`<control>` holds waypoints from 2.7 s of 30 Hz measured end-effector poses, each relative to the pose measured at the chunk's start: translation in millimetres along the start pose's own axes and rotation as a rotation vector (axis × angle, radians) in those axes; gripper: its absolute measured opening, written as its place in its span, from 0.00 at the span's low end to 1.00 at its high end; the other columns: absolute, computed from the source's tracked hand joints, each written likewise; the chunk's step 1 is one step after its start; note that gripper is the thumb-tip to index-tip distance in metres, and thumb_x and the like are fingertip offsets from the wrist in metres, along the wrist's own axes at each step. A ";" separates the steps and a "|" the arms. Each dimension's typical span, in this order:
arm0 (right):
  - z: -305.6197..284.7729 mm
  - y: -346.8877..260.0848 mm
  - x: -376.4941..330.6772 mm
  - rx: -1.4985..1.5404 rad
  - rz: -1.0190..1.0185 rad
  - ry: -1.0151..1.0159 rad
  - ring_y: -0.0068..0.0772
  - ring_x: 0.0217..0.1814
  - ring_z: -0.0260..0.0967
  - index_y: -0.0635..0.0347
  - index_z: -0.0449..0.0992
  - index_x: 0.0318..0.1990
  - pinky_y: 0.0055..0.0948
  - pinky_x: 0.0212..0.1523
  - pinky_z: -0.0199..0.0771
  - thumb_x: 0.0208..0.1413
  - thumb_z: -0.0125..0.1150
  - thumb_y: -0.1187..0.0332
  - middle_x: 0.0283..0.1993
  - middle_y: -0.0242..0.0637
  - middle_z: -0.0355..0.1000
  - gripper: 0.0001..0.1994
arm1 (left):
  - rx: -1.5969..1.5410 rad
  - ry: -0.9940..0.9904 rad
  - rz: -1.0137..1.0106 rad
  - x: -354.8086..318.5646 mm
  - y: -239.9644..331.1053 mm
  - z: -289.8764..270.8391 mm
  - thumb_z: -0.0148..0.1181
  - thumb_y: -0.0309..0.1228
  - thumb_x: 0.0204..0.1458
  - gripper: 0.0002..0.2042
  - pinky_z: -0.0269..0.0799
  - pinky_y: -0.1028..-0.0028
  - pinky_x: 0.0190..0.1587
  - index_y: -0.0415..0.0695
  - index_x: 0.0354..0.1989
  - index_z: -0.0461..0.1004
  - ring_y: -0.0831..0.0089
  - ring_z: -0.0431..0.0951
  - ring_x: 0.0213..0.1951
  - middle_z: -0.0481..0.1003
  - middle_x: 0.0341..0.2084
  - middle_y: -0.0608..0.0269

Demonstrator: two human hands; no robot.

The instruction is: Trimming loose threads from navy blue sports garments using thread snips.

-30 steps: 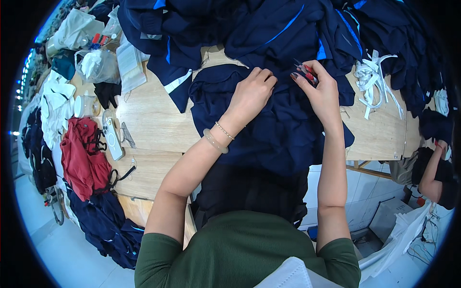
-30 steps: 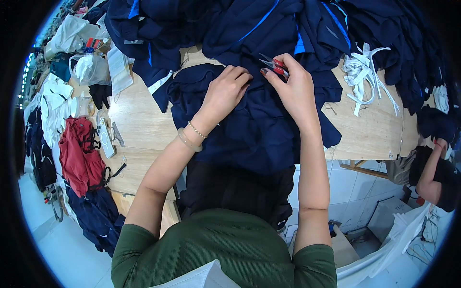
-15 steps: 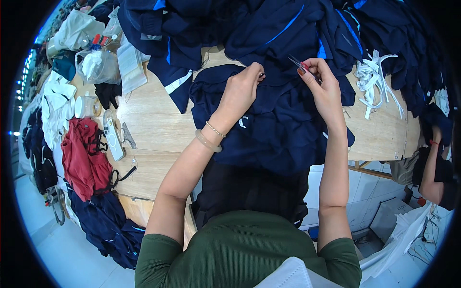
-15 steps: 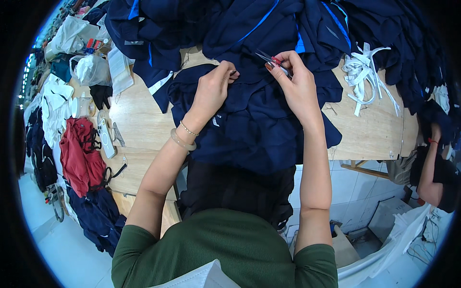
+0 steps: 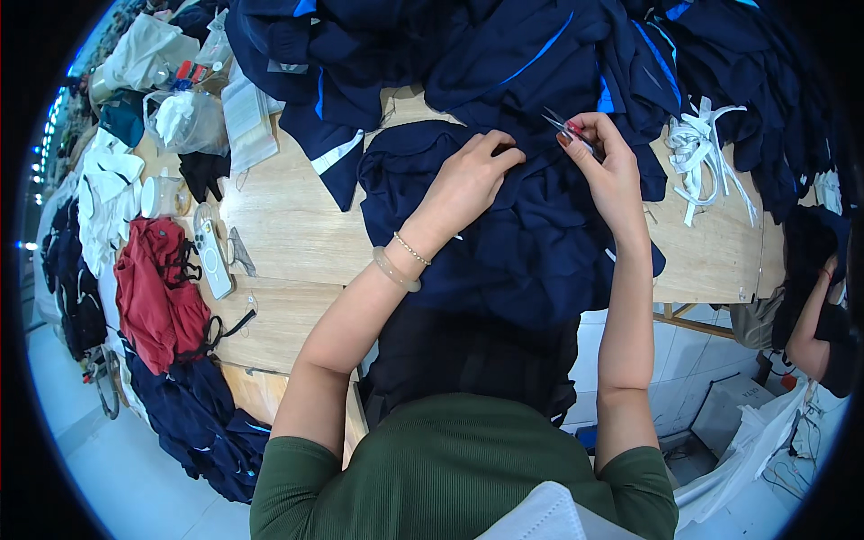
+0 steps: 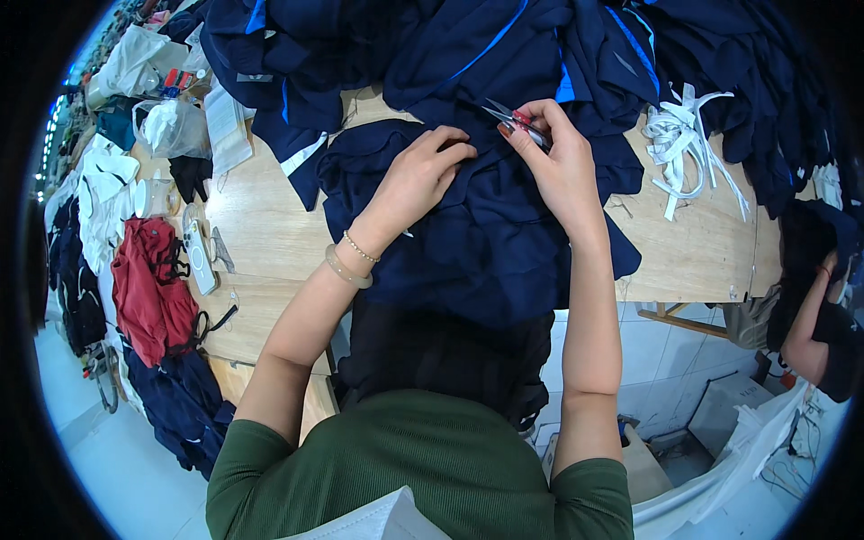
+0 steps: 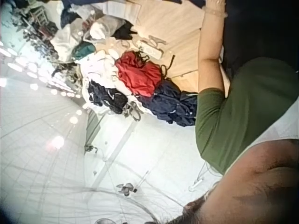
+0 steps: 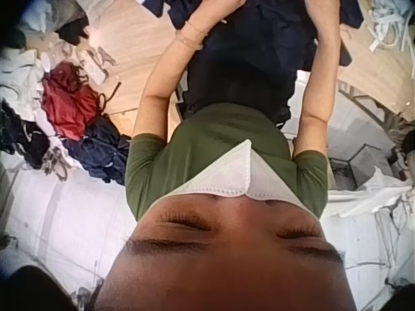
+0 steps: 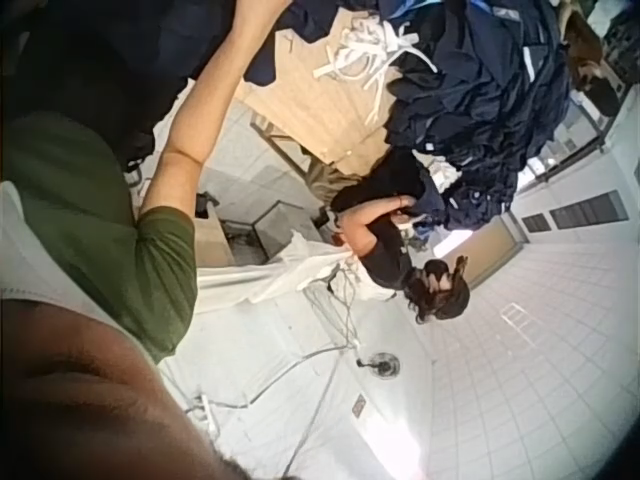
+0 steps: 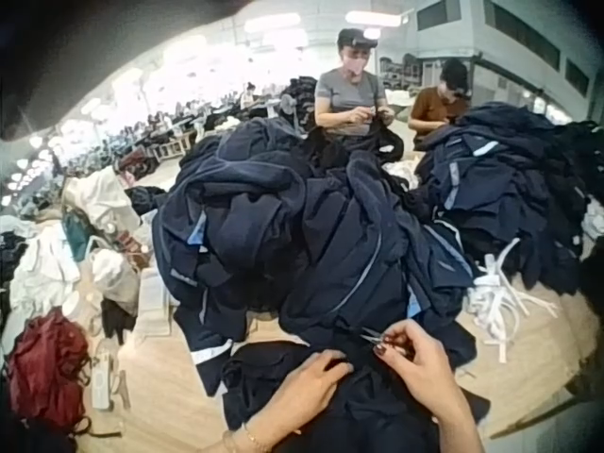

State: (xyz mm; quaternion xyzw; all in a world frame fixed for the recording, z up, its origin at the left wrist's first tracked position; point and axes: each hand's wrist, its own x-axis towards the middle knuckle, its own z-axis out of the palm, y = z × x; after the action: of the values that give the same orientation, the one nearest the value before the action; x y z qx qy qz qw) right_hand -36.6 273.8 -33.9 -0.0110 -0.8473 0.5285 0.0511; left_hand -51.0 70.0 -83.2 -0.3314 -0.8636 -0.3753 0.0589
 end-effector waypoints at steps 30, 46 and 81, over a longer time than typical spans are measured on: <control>18.1 27.5 -7.3 -0.370 -0.230 -0.100 0.42 0.38 0.70 0.61 0.78 0.37 0.35 0.39 0.69 0.44 0.60 0.80 0.29 0.41 0.69 0.10 | -0.080 0.051 -0.142 -5.0 -14.0 3.0 0.64 0.19 0.45 0.17 0.71 0.66 0.54 0.38 0.46 0.76 0.58 0.73 0.50 0.73 0.48 0.59; -0.9 35.5 -20.1 0.220 -0.054 -0.016 0.17 0.33 0.60 0.68 0.76 0.33 0.16 0.36 0.56 0.50 0.54 0.86 0.32 0.28 0.68 0.07 | -0.394 0.045 -0.204 4.6 -6.3 -20.6 0.66 0.31 0.51 0.14 0.56 0.70 0.55 0.50 0.48 0.77 0.71 0.76 0.39 0.80 0.33 0.65; 2.7 -22.1 -24.3 -0.164 -0.196 0.086 0.34 0.33 0.67 0.64 0.71 0.33 0.29 0.35 0.66 0.51 0.66 0.72 0.30 0.37 0.70 0.09 | -0.176 0.352 -0.209 14.8 24.8 -15.8 0.50 0.17 0.58 0.02 0.80 0.71 0.28 0.37 0.35 0.65 0.57 0.80 0.29 0.73 0.30 0.55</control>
State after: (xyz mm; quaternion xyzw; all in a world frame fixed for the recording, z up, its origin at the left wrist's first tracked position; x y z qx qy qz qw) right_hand -11.9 260.0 -17.1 0.0450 -0.8818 0.4487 0.1379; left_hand -49.5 79.3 -51.7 -0.1732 -0.8336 -0.5054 0.1402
